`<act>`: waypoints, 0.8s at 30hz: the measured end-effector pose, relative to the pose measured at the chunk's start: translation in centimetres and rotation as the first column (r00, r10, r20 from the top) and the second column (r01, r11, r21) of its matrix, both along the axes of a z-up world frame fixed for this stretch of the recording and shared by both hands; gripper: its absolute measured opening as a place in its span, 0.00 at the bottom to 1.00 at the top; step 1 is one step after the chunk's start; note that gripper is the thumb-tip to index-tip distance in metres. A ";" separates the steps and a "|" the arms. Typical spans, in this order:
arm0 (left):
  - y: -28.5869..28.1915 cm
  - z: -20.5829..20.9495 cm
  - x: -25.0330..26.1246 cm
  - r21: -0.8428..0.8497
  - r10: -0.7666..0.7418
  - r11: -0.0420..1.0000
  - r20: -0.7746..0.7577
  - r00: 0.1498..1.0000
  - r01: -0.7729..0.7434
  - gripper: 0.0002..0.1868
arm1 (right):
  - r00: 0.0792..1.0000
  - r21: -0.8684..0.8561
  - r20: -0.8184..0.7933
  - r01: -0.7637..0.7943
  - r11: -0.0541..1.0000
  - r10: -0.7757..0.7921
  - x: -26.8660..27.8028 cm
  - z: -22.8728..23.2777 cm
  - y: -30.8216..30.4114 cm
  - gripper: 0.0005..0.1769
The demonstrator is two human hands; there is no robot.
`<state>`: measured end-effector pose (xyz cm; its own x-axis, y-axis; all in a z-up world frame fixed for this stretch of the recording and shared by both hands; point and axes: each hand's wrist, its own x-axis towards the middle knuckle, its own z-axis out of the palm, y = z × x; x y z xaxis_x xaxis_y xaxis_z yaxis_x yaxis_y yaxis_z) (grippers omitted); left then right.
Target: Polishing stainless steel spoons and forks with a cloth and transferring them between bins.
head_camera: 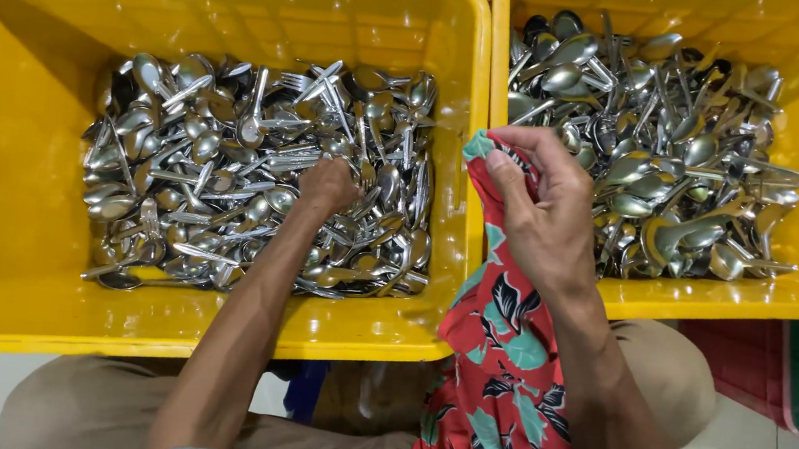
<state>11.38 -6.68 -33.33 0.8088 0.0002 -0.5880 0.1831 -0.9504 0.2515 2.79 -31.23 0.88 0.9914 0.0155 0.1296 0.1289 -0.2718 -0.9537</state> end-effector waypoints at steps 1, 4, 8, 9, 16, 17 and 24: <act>0.1 0.1 0.0 -0.002 -0.004 1.000 0.001 1.000 0.004 0.17 | 1.000 -0.002 0.001 0.004 1.000 -0.004 0.0 0.1 -0.2 0.11; 1.4 0.7 0.5 -0.103 -0.014 0.995 -0.051 0.999 0.008 0.19 | 0.999 -0.007 -0.013 -0.032 0.999 0.032 0.2 0.1 -0.3 0.11; 4.6 10.8 -1.3 -0.315 0.120 0.944 0.036 0.992 -0.103 0.13 | 0.999 -0.032 -0.013 -0.032 0.999 0.032 0.2 -0.2 -0.3 0.11; 4.4 16.2 -1.3 -0.376 0.195 0.917 0.120 0.973 -0.137 0.12 | 0.999 -0.050 -0.003 -0.035 0.998 0.035 0.2 -0.3 -0.2 0.11; 6.3 27.2 -7.2 -0.824 0.548 0.463 -0.025 0.836 -0.328 0.10 | 0.998 -0.118 -0.054 -0.030 0.993 0.023 -0.6 -1.6 2.1 0.14; 5.7 27.0 -7.9 -0.847 0.622 0.341 -0.123 0.773 -0.409 0.11 | 0.998 -0.096 -0.056 -0.019 0.995 0.014 -0.5 -2.0 2.5 0.12; 1.4 26.9 -10.7 -0.858 0.617 0.001 -0.404 0.676 -0.513 0.11 | 0.992 -0.373 0.125 0.033 0.927 0.015 -0.2 -5.7 4.8 0.09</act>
